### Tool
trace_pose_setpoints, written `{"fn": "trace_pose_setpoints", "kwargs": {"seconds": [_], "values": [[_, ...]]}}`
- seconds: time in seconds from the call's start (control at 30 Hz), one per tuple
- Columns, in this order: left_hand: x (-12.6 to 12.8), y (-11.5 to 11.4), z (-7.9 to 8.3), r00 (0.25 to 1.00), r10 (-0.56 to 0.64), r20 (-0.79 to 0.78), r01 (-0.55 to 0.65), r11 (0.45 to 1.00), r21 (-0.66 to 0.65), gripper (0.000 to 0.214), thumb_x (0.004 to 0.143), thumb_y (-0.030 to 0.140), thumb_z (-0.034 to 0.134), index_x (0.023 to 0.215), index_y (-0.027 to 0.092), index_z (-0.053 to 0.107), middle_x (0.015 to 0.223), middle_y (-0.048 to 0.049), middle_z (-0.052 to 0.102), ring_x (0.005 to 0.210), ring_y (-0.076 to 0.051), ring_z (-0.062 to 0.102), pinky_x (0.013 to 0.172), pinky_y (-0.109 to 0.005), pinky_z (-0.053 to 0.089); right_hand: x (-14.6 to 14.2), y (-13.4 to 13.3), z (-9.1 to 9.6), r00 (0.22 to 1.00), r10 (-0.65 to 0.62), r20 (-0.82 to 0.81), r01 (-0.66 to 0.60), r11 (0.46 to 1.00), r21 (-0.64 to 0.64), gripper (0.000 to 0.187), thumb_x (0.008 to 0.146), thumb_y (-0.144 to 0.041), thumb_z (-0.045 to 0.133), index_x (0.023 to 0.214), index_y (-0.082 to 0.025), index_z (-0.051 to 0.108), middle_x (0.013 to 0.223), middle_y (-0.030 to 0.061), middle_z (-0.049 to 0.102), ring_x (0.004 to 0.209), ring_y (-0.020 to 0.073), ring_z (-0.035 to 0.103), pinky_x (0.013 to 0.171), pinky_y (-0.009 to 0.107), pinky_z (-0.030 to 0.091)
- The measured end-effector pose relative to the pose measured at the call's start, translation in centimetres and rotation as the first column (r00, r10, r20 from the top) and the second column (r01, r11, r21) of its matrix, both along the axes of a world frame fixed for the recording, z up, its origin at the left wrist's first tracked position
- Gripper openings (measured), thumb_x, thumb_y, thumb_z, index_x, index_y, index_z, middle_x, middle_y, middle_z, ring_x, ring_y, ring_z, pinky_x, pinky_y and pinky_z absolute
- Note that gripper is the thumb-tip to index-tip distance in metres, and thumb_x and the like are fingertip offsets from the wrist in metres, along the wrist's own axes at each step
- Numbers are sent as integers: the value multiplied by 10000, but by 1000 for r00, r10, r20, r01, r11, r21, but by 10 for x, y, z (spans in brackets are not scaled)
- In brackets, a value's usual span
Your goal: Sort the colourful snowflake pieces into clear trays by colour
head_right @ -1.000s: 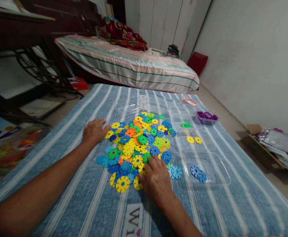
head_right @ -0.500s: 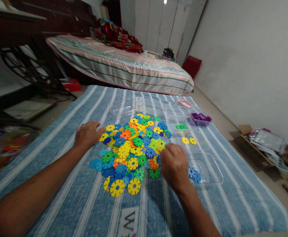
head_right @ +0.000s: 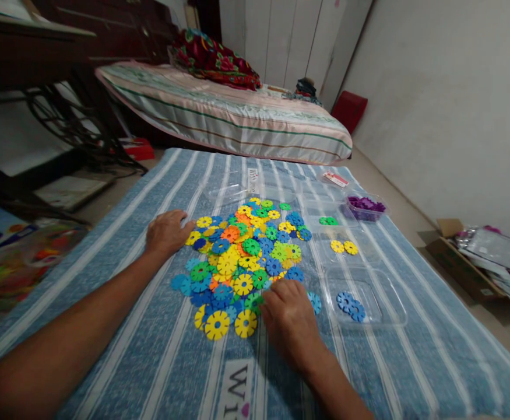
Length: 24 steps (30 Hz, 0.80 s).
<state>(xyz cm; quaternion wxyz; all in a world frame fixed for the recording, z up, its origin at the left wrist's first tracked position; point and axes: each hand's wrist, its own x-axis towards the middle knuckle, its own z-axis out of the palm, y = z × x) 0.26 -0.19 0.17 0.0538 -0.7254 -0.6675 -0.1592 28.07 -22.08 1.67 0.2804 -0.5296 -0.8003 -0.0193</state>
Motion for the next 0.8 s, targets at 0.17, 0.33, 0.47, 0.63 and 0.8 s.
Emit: {"fn": "trace_pose_setpoints", "kwargs": {"seconds": [0.17, 0.33, 0.47, 0.63, 0.8], "values": [[1, -1, 1, 1000, 5, 5, -5, 1000, 2, 359, 883, 392, 432, 1052, 174, 661, 1158, -133, 679, 1094, -310, 589, 924, -416, 436, -18, -12, -12, 998, 31, 50, -29, 999, -39, 213, 820, -304, 690, 997, -192, 649, 1182, 136, 651, 1201, 330, 519, 962, 501, 463], [2, -1, 2, 1000, 6, 3, -6, 1000, 1, 349, 882, 393, 433, 1048, 187, 661, 1149, -128, 682, 1091, -307, 589, 923, -414, 436, -26, -16, -16, 997, 21, 70, -15, 996, -92, 231, 780, -275, 736, 981, -204, 647, 1225, 133, 639, 1216, 335, 521, 960, 503, 477], [0, 1, -1, 1000, -4, 14, 4, 1000, 5, 369, 880, 406, 434, 1063, 175, 657, 1155, -136, 677, 1099, -313, 586, 929, -417, 428, -29, -16, -18, 1000, 16, 21, -14, 995, -96, 225, 788, -239, 715, 996, -202, 637, 1208, 130, 642, 1218, 322, 527, 987, 501, 471], [-2, 2, -3, 1000, -2, 25, 2, 1000, 9, 368, 876, 409, 438, 1068, 182, 653, 1178, -126, 674, 1114, -310, 579, 938, -415, 423, -28, -18, -17, 998, 21, -67, -26, 997, -74, 131, 844, -198, 632, 974, -213, 630, 1166, 116, 659, 1196, 289, 549, 995, 481, 475], [-1, 2, -3, 1000, 4, 7, -4, 1000, 5, 374, 877, 406, 431, 1070, 175, 653, 1186, -126, 675, 1109, -310, 582, 928, -414, 432, -23, -17, -8, 982, 82, -170, -92, 994, -50, 91, 906, -184, 556, 861, -221, 626, 1010, 72, 697, 1043, 223, 625, 906, 384, 527]]}}
